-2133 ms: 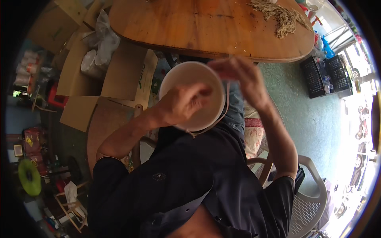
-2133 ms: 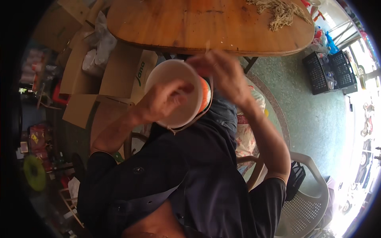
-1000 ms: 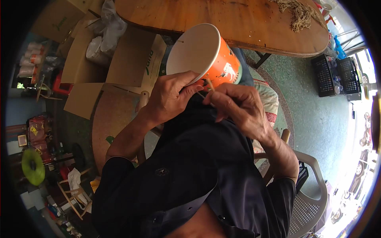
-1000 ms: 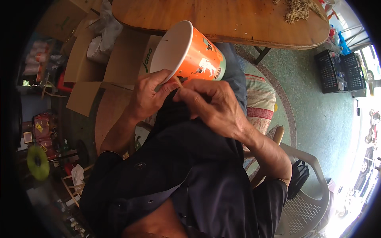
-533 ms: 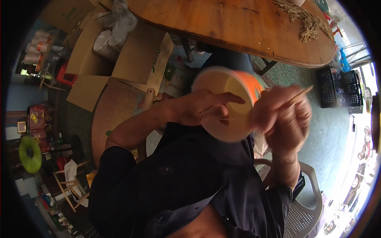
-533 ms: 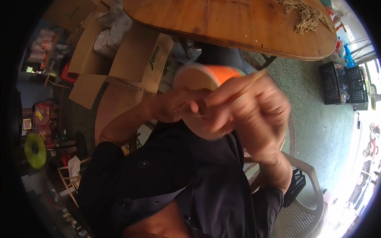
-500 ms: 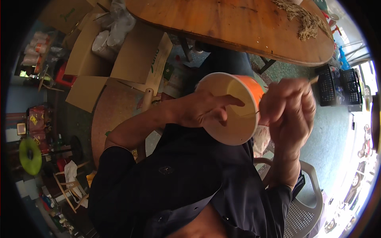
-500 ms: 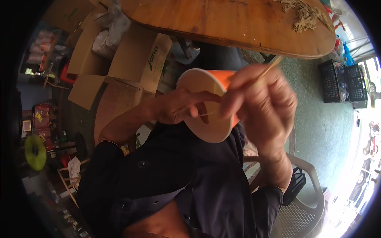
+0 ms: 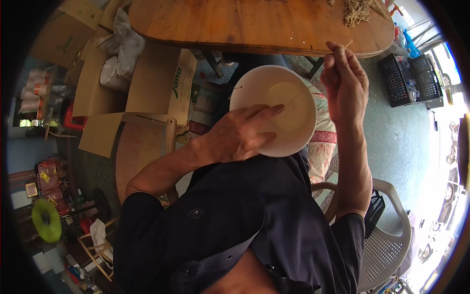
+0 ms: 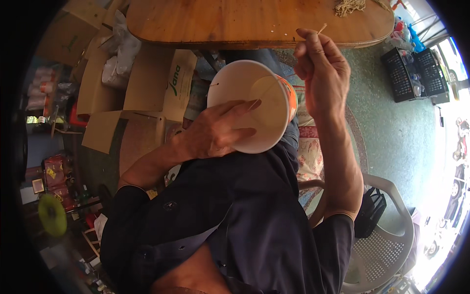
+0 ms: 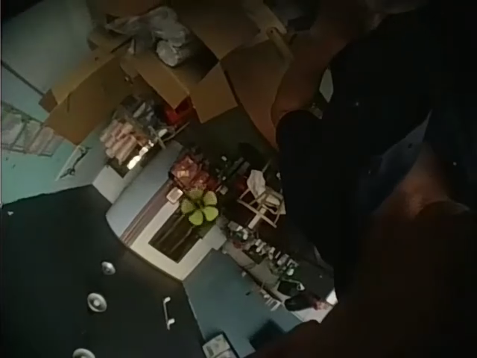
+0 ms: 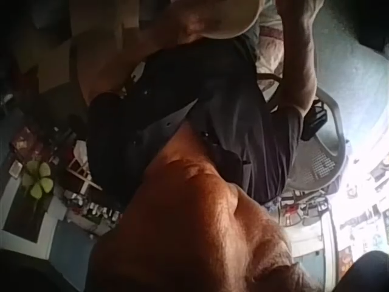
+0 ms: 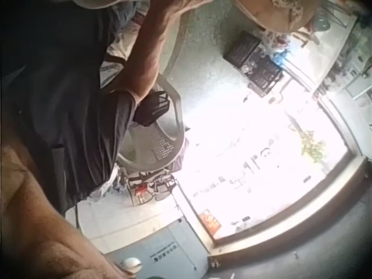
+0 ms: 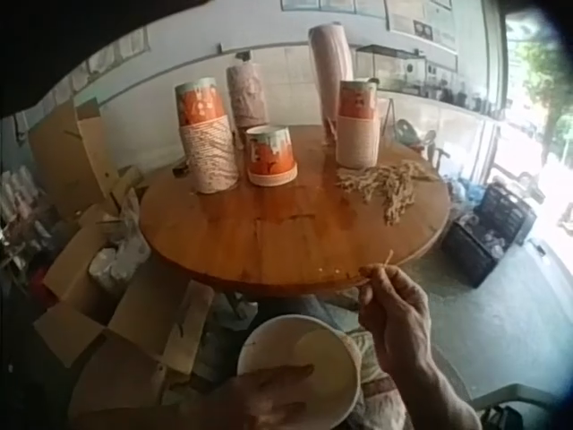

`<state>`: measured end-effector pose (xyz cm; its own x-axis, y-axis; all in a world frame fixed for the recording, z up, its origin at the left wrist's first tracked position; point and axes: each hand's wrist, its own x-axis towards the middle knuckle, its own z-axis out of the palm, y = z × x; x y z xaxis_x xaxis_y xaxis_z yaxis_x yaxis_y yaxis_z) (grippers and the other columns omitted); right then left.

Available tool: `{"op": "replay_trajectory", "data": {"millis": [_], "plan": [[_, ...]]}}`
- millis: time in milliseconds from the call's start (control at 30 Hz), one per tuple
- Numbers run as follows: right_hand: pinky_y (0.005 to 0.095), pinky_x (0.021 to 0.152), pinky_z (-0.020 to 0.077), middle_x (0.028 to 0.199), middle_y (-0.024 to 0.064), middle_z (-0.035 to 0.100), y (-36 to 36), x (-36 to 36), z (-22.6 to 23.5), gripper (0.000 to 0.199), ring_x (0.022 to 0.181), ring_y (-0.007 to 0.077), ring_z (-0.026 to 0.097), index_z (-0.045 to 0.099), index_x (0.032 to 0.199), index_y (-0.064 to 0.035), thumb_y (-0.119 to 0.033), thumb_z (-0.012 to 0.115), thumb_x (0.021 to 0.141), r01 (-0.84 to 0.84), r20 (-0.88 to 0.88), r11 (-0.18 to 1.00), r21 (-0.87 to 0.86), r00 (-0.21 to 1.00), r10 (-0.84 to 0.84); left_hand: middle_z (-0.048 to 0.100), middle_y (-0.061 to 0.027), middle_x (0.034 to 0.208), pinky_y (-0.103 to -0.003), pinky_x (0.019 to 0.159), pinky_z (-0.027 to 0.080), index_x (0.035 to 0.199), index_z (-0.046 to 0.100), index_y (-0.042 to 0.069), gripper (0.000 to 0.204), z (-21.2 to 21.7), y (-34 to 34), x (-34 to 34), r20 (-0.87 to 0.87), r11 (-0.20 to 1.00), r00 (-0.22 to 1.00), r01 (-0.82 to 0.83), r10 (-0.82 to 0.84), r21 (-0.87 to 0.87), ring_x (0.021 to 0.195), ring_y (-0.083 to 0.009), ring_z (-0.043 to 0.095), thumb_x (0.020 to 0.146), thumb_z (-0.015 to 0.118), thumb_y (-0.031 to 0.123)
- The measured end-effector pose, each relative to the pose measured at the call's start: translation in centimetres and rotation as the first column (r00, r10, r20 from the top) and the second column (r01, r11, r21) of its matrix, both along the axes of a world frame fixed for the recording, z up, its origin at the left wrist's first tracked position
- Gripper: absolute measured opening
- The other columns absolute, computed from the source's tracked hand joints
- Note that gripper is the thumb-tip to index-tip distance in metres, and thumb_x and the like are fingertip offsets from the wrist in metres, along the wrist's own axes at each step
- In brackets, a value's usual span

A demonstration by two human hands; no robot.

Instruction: Attaching thin wire handles to paper buckets.

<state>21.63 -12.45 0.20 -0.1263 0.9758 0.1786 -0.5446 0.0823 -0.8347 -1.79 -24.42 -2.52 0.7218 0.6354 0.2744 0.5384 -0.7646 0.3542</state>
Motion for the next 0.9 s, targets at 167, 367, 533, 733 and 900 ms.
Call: {"op": "replay_trajectory", "data": {"millis": [167, 367, 533, 733, 900], "plan": [[0.0204, 0.054, 0.0346, 0.081, -0.0004, 0.065, 0.0, -1.7, -2.5, 0.025, 0.06, 0.0042, 0.044, 0.071, 0.117, -0.001, -0.022, 0.061, 0.108, 0.07, 0.132, 0.993, -0.098, 0.99, -0.057, 0.055, -0.0202, 0.148, -0.047, 0.099, 0.056, 0.082, 0.073, 0.003, 0.011, 1.9, -0.8, 0.2, 0.073, 0.955, 0.991, -0.131, 0.115, 0.267, 0.133, -0.0367, 0.057, 0.08, 0.072, 0.014], [0.0195, 0.053, 0.034, 0.084, 0.0004, 0.066, 3.5, 4.1, -0.7, 0.024, 0.062, 0.0035, 0.043, 0.071, 0.117, 0.0002, -0.019, 0.059, 0.108, 0.374, 0.018, 0.926, 0.057, 0.927, -0.376, 0.073, -0.0131, 0.094, -0.043, 0.074, 0.06, 0.097, 0.07, 0.004, 0.02, 0.0, -1.2, -2.5, 0.098, 0.996, 0.995, -0.017, 0.026, -0.09, 0.088, -0.032, 0.073, 0.081, 0.076, 0.014], [0.0199, 0.053, 0.0317, 0.083, 0.0006, 0.066, 4.3, 7.2, 0.5, 0.023, 0.062, 0.0037, 0.041, 0.071, 0.119, -0.0006, -0.019, 0.064, 0.106, 0.541, 0.004, 0.838, 0.072, 0.84, -0.543, 0.069, -0.0118, 0.079, -0.043, 0.065, 0.057, 0.118, 0.064, 0.005, 0.046, 2.2, -0.8, -1.9, 0.131, 1.0, 0.991, -0.008, 0.01, -0.02, 0.073, -0.0335, 0.07, 0.082, 0.082, 0.029], [0.0192, 0.057, 0.0386, 0.088, 0.0035, 0.07, 2.8, 9.2, 2.7, 0.019, 0.065, 0.0039, 0.05, 0.071, 0.116, -0.0035, -0.017, 0.063, 0.106, 0.594, 0.024, 0.8, 0.077, 0.802, -0.598, 0.068, -0.0167, 0.075, -0.043, 0.062, 0.055, 0.12, 0.059, 0.001, 0.052, 2.3, 0.1, -2.7, 0.17, 0.965, 0.955, -0.22, 0.243, -0.142, 0.071, -0.0384, 0.071, 0.085, 0.085, 0.03], [0.0188, 0.05, 0.0331, 0.085, 0.0038, 0.074, -2.0, 4.3, 4.4, 0.02, 0.058, 0.0011, 0.046, 0.074, 0.103, -0.0044, -0.024, 0.069, 0.102, 0.052, 0.45, 0.983, 0.177, 0.884, -0.128, 0.072, -0.0182, 0.086, -0.037, 0.068, 0.056, 0.117, 0.061, -0.003, 0.033, 3.5, 0.6, -3.1, 0.356, 0.894, 0.842, -0.285, 0.406, -0.345, 0.079, -0.0339, 0.075, 0.096, 0.075, 0.019]]}}
